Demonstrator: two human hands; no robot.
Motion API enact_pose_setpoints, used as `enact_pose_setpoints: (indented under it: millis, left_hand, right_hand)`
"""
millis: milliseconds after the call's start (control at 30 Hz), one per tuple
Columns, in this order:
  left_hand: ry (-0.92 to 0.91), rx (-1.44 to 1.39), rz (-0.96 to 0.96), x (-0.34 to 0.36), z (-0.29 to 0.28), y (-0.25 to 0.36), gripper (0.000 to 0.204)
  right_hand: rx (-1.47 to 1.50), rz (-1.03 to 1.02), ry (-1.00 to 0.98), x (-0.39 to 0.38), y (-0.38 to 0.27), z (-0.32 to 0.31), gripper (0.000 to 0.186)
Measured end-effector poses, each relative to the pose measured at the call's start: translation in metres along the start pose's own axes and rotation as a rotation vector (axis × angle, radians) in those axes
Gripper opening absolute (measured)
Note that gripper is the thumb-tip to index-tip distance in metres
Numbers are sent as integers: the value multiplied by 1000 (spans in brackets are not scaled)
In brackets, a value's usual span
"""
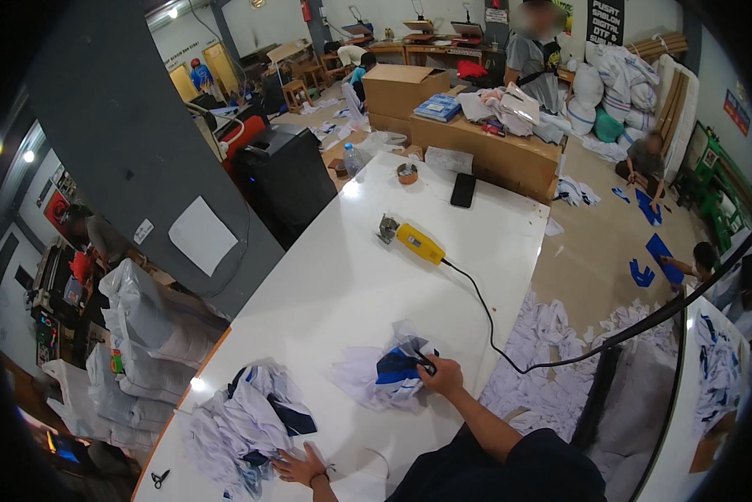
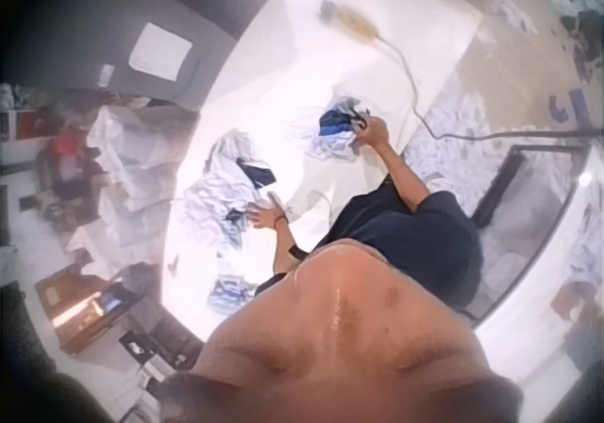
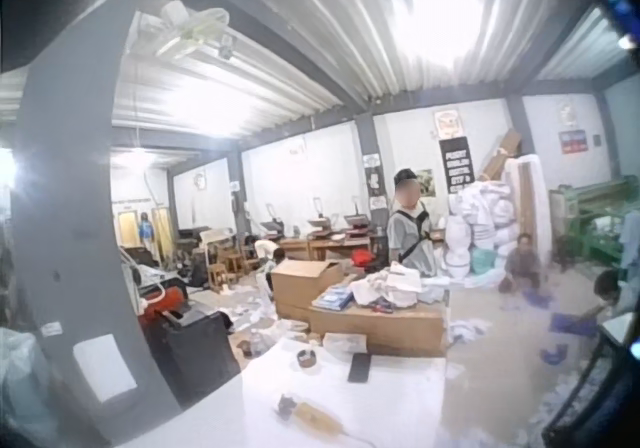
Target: The person handles white fabric pieces and a cardboard template on a table, then uses a rotary cutter to cut the fabric along the template edge. The person also moves and folds other fabric pieces on the table.
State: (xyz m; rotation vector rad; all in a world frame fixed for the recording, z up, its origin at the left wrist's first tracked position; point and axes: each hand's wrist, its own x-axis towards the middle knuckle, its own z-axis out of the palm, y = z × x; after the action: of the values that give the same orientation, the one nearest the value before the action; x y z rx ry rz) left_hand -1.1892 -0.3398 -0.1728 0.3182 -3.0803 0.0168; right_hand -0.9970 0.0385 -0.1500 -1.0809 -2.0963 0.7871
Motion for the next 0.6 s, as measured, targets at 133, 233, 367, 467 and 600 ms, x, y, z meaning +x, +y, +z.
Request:
enact_pose_setpoints:
  millis: [133, 233, 367, 467, 600]
  left_hand:
    - [-18, -25, -28, -1, -12, 8, 90]
    - [-8, -8, -23, -12, -9, 0, 92]
    - [51, -30, 19, 0, 5, -4, 90]
    - [41, -38, 21, -7, -4, 2, 88]
    - [41, -24, 0, -10, -5, -2, 88]
  right_hand:
    - [9, 13, -26, 2, 0, 5, 24]
    - [-11, 38, -54, -6, -1, -4, 24]
    - [-2, -5, -29, 4, -3, 3, 25]
    - [-25, 1, -15, -1, 0, -3, 25]
    - [16, -31, 9, 1, -4, 5, 25]
